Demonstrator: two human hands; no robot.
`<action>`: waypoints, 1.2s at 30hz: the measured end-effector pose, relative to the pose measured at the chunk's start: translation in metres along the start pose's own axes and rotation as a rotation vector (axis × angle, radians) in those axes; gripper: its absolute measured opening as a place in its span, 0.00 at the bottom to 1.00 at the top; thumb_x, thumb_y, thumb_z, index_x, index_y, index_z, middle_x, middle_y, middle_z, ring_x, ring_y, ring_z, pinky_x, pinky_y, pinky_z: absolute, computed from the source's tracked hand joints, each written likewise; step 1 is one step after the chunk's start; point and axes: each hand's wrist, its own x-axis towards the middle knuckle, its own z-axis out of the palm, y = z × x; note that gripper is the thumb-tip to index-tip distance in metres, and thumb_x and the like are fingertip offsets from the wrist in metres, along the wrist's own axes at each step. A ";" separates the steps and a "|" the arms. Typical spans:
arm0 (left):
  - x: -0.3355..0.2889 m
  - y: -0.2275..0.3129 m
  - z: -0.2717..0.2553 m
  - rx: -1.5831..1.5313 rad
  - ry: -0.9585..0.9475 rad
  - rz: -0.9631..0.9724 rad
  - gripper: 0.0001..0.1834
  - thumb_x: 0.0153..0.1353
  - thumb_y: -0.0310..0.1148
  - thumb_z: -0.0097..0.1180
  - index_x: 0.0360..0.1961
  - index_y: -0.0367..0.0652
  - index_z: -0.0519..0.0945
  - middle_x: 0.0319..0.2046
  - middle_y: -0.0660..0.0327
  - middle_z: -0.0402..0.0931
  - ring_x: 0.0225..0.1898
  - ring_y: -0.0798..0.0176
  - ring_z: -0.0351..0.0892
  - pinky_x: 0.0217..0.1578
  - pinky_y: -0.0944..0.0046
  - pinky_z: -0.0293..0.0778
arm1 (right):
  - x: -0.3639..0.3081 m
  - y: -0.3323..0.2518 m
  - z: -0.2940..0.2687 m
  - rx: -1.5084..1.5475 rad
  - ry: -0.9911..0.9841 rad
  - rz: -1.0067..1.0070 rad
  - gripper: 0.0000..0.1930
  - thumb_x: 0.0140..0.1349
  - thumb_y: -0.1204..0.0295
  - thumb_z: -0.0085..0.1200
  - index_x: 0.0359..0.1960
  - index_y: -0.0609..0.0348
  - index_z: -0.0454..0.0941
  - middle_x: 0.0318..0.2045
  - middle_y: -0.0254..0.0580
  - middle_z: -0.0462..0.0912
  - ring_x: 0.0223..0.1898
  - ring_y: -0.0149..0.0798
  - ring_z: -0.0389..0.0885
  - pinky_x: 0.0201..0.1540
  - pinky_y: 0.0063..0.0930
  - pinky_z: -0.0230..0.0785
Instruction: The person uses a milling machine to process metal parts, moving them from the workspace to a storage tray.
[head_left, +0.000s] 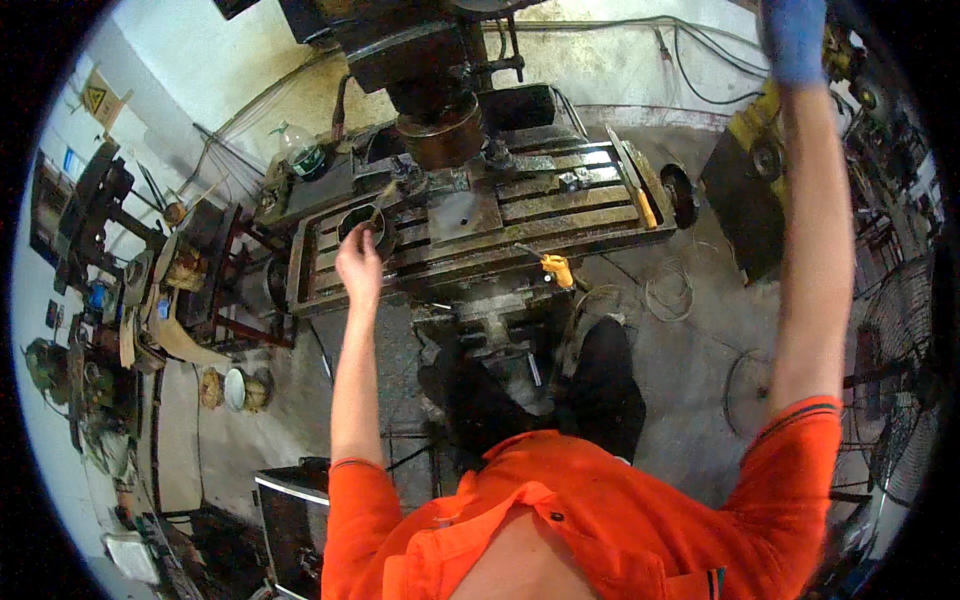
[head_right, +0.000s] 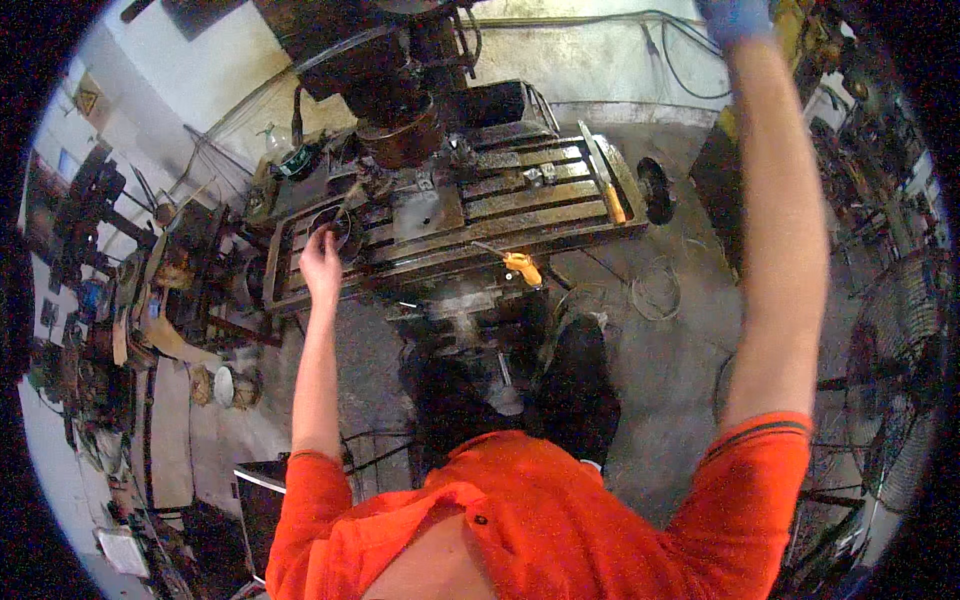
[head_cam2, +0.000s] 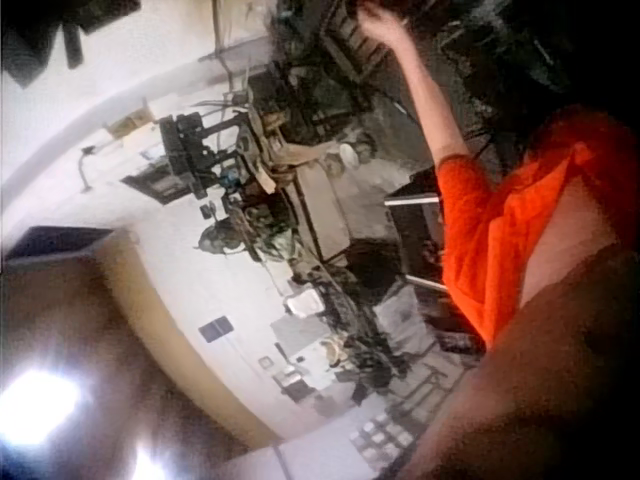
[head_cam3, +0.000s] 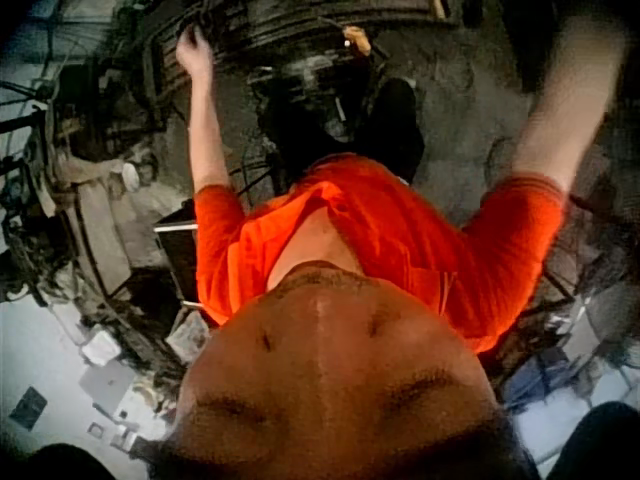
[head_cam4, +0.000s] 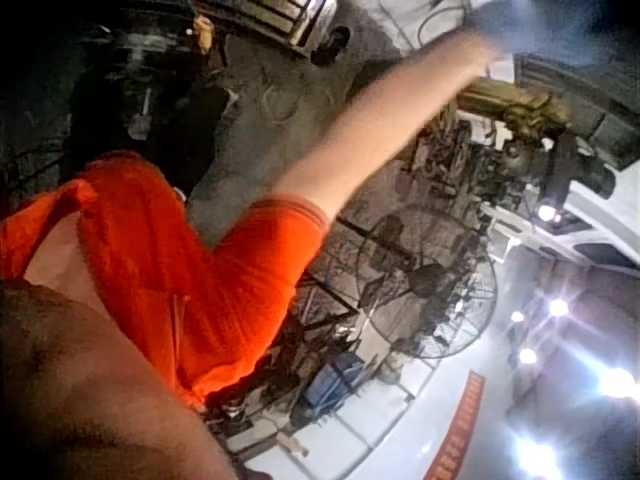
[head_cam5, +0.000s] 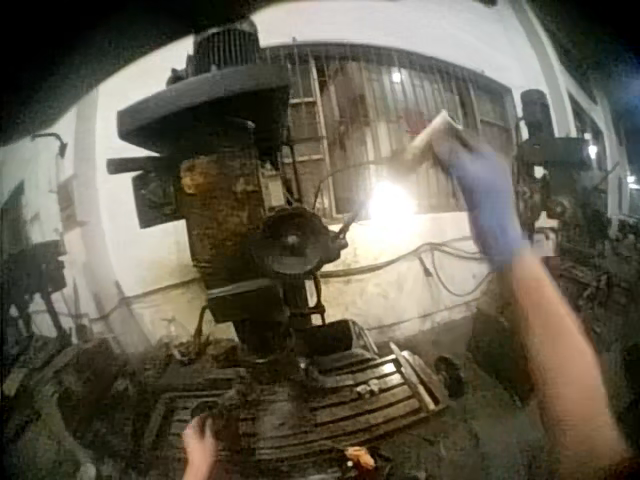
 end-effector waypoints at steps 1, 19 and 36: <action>0.003 -0.005 -0.006 0.057 0.032 0.022 0.13 0.58 0.31 0.47 0.40 0.34 0.76 0.32 0.48 0.77 0.35 0.52 0.78 0.37 0.59 0.71 | -0.037 -0.010 -0.010 -0.070 -0.021 -0.037 0.10 0.58 0.76 0.43 0.38 0.61 0.76 0.37 0.45 0.78 0.36 0.40 0.77 0.37 0.30 0.69; -0.009 -0.042 -0.083 0.423 -0.341 -0.118 0.24 0.57 0.46 0.48 0.50 0.45 0.71 0.28 0.51 0.78 0.33 0.47 0.76 0.34 0.54 0.70 | -0.535 -0.117 0.077 0.503 -1.024 1.431 0.24 0.48 0.66 0.61 0.46 0.63 0.69 0.37 0.37 0.77 0.35 0.33 0.73 0.41 0.25 0.65; -0.148 -0.050 -0.057 -0.818 -0.615 -0.812 0.17 0.60 0.35 0.47 0.44 0.32 0.73 0.20 0.61 0.74 0.23 0.67 0.76 0.25 0.71 0.70 | -0.297 -0.242 0.021 0.115 -1.880 -0.016 0.29 0.49 0.43 0.43 0.23 0.62 0.77 0.22 0.55 0.78 0.26 0.53 0.78 0.31 0.42 0.70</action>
